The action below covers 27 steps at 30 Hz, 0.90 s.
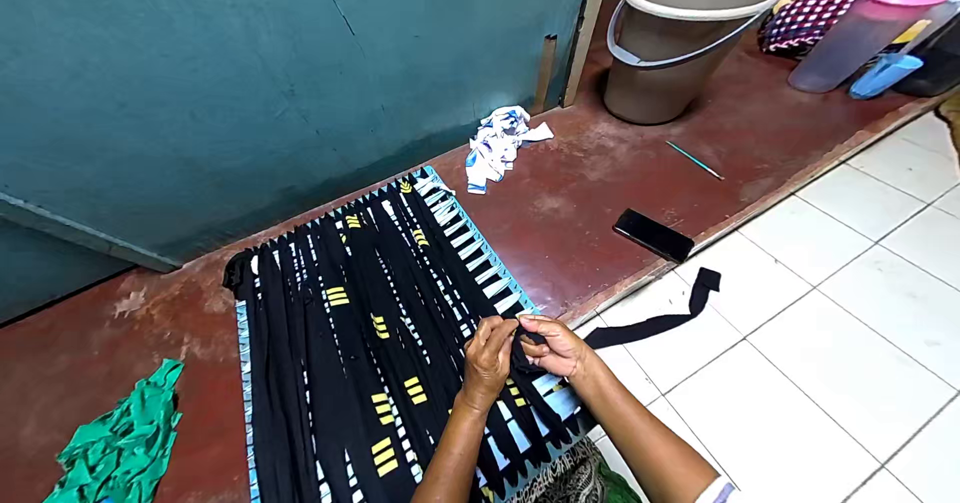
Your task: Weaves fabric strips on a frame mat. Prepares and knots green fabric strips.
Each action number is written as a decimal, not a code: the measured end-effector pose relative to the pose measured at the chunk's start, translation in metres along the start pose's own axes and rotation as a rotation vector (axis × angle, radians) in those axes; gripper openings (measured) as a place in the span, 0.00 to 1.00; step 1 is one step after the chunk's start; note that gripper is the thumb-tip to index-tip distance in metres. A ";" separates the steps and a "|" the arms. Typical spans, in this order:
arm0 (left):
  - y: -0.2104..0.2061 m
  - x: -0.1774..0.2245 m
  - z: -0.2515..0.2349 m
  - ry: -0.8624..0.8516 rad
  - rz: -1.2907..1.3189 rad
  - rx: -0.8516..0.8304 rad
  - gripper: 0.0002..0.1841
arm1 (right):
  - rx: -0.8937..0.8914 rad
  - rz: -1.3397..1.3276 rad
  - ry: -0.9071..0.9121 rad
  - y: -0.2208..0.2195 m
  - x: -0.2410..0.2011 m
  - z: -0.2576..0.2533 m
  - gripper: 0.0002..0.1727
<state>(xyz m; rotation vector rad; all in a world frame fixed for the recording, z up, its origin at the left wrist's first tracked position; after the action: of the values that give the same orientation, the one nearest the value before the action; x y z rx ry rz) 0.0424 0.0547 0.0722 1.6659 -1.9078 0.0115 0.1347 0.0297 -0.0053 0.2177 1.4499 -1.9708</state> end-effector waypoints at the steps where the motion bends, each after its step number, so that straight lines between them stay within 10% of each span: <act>1: 0.000 0.002 0.001 -0.038 -0.057 -0.024 0.08 | 0.048 0.044 -0.006 0.000 -0.002 0.000 0.19; 8: 0.009 0.005 0.000 -0.131 -0.295 -0.017 0.08 | 0.256 0.276 0.110 0.001 -0.011 0.002 0.09; 27: 0.013 -0.016 0.002 0.429 -0.223 -0.055 0.07 | 0.323 0.305 0.208 0.003 -0.014 0.010 0.09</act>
<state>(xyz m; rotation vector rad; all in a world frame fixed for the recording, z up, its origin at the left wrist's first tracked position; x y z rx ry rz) 0.0306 0.0710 0.0686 1.6712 -1.3890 0.2092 0.1492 0.0263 0.0030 0.7606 1.1304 -1.9568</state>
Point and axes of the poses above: each hand's wrist, its own z-axis away from the middle knuckle, its own y-axis out of the back of the hand, x = y × z, the point moved 10 cm from there along -z, towards the middle knuckle, and after that the axes turned 11 degrees about -y, right-handed, at the moved point
